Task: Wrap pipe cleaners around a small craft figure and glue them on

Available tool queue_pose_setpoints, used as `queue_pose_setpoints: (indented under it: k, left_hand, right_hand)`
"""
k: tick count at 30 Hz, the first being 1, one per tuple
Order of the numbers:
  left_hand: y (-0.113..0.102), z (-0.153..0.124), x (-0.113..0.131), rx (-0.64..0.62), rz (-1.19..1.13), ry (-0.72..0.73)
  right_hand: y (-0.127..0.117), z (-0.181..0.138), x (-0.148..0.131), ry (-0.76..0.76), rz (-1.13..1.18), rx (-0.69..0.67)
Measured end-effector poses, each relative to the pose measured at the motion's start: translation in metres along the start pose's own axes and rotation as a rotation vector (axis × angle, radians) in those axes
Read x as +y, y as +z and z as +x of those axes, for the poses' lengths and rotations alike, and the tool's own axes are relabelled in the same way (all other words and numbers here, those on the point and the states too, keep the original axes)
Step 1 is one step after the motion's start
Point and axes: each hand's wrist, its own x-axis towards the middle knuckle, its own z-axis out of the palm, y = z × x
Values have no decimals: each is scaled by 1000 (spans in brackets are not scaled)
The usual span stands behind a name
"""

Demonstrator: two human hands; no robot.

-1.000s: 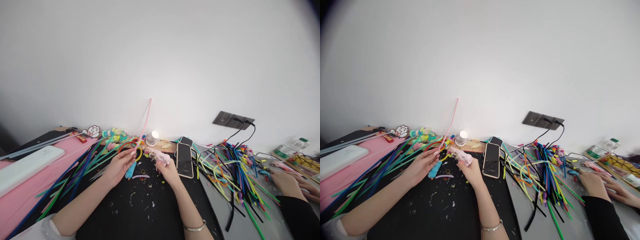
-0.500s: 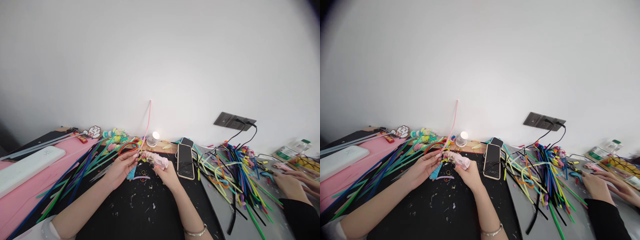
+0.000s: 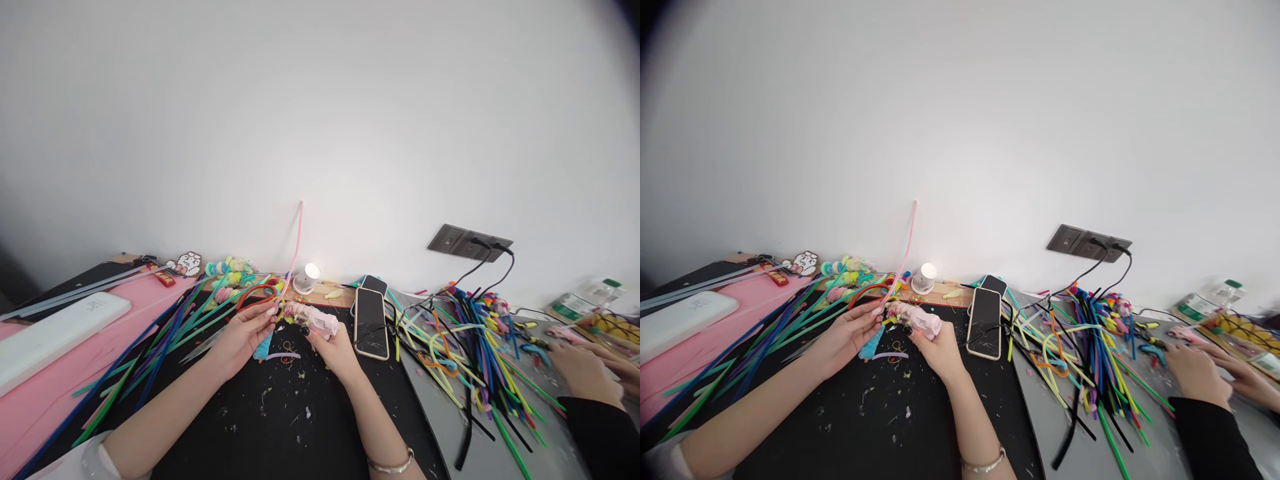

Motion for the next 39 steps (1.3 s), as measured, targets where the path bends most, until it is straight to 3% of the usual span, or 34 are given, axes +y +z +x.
queue_pose_setpoints:
  k: [24,39]
  left_hand:
    - [3,-2,3,44,-10,1]
    - [0,-1,0,-14,42,-13]
  right_hand:
    - [0,-1,6,33,-31,0]
    - [-1,0,5,17,-31,31]
